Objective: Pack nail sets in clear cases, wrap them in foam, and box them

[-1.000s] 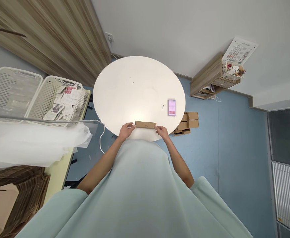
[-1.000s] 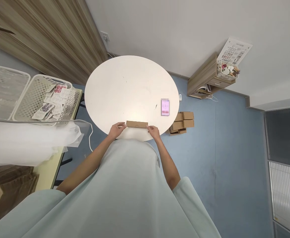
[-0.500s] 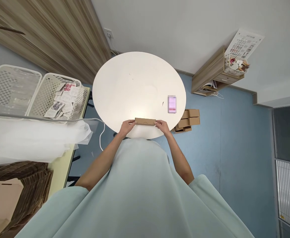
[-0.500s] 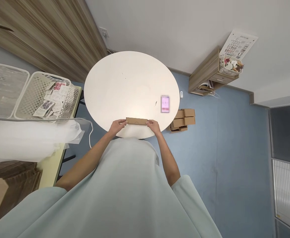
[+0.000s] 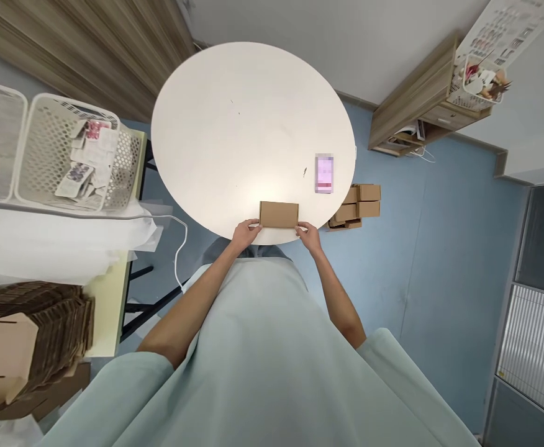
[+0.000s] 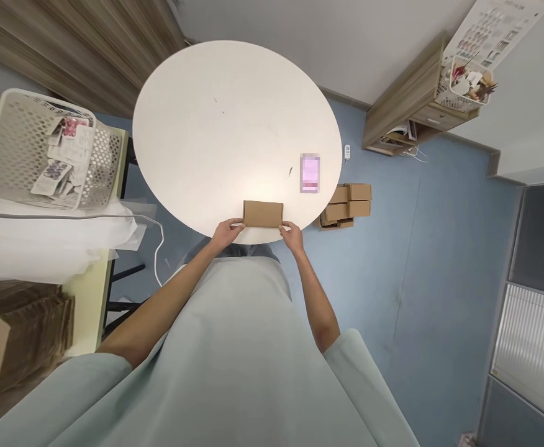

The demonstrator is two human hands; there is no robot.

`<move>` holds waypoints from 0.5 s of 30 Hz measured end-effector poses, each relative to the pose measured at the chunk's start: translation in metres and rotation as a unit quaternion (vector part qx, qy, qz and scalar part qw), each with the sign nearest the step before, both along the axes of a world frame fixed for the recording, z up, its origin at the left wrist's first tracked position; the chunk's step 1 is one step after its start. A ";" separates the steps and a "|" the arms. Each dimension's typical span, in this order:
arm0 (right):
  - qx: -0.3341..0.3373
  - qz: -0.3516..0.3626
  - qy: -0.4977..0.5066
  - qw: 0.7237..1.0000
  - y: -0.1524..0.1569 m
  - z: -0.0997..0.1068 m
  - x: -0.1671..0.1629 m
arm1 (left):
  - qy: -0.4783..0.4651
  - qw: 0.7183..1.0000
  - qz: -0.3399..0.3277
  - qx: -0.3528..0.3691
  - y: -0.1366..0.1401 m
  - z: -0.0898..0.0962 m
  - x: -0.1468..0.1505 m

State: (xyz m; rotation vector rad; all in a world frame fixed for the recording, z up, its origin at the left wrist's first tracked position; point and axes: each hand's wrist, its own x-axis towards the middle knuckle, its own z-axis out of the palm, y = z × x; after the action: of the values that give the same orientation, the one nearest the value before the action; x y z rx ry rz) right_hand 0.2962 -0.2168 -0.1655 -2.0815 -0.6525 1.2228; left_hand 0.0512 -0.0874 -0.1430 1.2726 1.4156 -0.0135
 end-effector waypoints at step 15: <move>0.077 -0.147 0.175 0.970 -0.014 -0.012 -0.007 | -0.133 0.971 0.193 -0.051 -0.036 -0.003 0.005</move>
State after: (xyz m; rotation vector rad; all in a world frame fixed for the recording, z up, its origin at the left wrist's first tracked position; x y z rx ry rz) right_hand 0.2888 -0.2312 -0.1774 -1.7039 -0.2555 1.2777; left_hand 0.0566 -0.1238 -0.1464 0.8630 1.3857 0.3324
